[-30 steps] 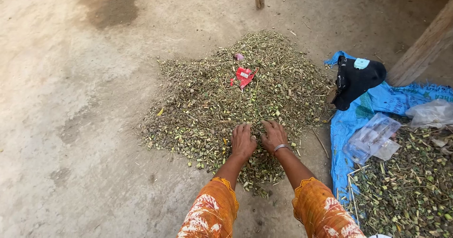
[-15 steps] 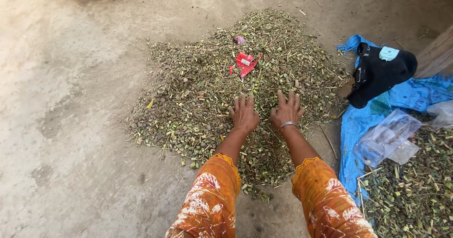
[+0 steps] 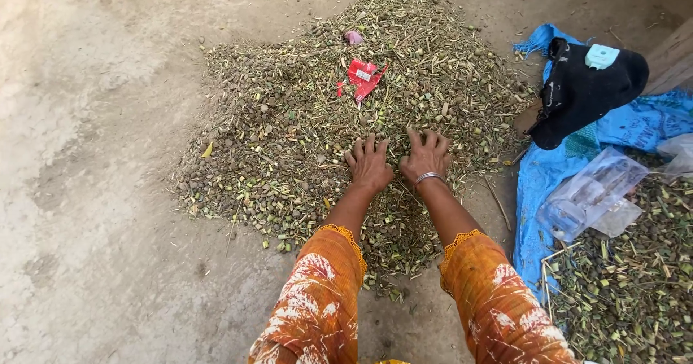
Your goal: Sorting and cleaning a large pile of dried plant material on the ground.
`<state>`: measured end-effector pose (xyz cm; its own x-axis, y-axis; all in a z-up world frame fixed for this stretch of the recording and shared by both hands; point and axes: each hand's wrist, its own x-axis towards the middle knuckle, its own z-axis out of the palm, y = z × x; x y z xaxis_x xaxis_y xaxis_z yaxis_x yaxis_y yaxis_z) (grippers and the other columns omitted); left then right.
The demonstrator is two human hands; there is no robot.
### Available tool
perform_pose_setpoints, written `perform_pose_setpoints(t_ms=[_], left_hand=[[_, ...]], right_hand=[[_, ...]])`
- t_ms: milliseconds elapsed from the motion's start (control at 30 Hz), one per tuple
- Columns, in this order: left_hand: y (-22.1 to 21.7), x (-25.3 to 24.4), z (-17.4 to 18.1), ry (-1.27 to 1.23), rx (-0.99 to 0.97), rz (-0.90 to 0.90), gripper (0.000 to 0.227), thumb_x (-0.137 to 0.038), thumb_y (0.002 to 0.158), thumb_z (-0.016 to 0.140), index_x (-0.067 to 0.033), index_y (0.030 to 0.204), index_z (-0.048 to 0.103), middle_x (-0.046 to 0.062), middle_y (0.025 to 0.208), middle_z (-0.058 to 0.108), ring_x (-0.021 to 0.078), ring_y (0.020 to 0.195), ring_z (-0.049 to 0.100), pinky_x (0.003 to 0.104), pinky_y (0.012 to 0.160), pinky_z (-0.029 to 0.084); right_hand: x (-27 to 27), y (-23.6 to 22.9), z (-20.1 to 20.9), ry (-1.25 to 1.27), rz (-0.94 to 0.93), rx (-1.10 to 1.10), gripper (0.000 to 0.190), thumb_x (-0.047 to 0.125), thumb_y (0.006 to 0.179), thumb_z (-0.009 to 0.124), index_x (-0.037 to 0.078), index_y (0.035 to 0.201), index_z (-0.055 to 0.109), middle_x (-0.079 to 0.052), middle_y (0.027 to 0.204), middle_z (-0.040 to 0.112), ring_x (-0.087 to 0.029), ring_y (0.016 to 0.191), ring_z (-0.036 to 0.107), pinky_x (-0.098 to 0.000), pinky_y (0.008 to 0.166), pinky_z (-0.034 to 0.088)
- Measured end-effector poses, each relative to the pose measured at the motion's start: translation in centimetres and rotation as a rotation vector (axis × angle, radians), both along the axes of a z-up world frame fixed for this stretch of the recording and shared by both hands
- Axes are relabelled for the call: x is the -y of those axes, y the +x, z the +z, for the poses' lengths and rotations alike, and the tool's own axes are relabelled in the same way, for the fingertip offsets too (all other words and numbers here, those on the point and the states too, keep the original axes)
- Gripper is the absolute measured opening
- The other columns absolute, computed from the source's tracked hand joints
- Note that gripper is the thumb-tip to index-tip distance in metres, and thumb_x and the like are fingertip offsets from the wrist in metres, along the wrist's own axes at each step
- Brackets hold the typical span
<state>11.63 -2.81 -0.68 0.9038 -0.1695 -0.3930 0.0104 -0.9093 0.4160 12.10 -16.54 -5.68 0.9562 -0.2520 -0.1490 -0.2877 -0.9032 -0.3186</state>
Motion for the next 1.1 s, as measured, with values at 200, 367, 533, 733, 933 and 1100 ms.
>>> perform_pose_setpoints(t_ms=[200, 367, 533, 733, 933, 1100], left_hand=[[-1.2, -0.8, -5.7, -0.035, 0.244, -0.113, 0.062, -0.007, 0.086, 0.065, -0.0119, 0.145, 0.045, 0.012, 0.153, 0.04, 0.0322, 0.148, 0.028, 0.053, 0.125, 0.019], [-5.5, -2.2, -5.3, -0.057, 0.309, -0.166, 0.056, -0.004, 0.084, 0.063, -0.0076, 0.138, 0.049, 0.013, 0.145, 0.045, 0.0328, 0.144, 0.032, 0.053, 0.123, 0.019], [-8.6, -4.1, -5.0, -0.13, 0.36, -0.205, 0.046, -0.003, 0.086, 0.061, -0.0078, 0.131, 0.053, 0.014, 0.14, 0.05, 0.0317, 0.142, 0.039, 0.053, 0.124, 0.021], [-9.7, -7.1, -3.3, -0.339, 0.314, 0.006, 0.052, -0.003, 0.081, 0.059, -0.0209, 0.13, 0.059, 0.009, 0.145, 0.053, 0.0296, 0.14, 0.043, 0.052, 0.124, 0.019], [-9.9, -8.8, -7.2, -0.177, 0.494, 0.176, 0.049, -0.029, 0.096, 0.051, -0.013, 0.143, 0.05, 0.016, 0.156, 0.042, 0.0343, 0.15, 0.029, 0.053, 0.125, 0.014], [-12.3, -7.1, -7.0, -0.064, 0.542, 0.197, 0.066, -0.049, 0.103, 0.042, -0.0063, 0.153, 0.037, 0.019, 0.162, 0.031, 0.0363, 0.153, 0.018, 0.053, 0.124, 0.005]], right_hand=[[-1.5, -3.5, -0.7, 0.024, 0.21, 0.028, 0.067, 0.016, 0.081, 0.064, 0.021, 0.146, 0.049, -0.016, 0.149, 0.041, -0.034, 0.136, 0.039, -0.056, 0.108, 0.039], [-2.0, -8.0, 0.4, 0.061, 0.288, 0.076, 0.07, 0.014, 0.077, 0.063, 0.02, 0.145, 0.048, -0.015, 0.141, 0.045, -0.033, 0.129, 0.044, -0.0508, 0.107, 0.04], [-1.7, -11.7, 1.4, 0.079, 0.311, 0.029, 0.063, 0.016, 0.08, 0.062, 0.021, 0.141, 0.051, -0.011, 0.135, 0.05, -0.027, 0.129, 0.047, -0.0475, 0.113, 0.039], [0.6, -12.0, 1.9, 0.16, 0.389, 0.206, 0.071, 0.01, 0.075, 0.058, 0.026, 0.144, 0.053, -0.009, 0.146, 0.051, -0.028, 0.133, 0.047, -0.0515, 0.118, 0.032], [1.5, -11.9, 0.4, 0.317, 0.079, 0.171, 0.055, 0.022, 0.086, 0.055, 0.021, 0.142, 0.057, -0.011, 0.152, 0.047, -0.031, 0.139, 0.044, -0.0512, 0.119, 0.035], [0.9, -12.3, -3.5, 0.259, 0.068, 0.258, 0.056, 0.041, 0.099, 0.048, 0.018, 0.15, 0.049, -0.018, 0.16, 0.034, -0.038, 0.149, 0.025, -0.0543, 0.121, 0.021]])
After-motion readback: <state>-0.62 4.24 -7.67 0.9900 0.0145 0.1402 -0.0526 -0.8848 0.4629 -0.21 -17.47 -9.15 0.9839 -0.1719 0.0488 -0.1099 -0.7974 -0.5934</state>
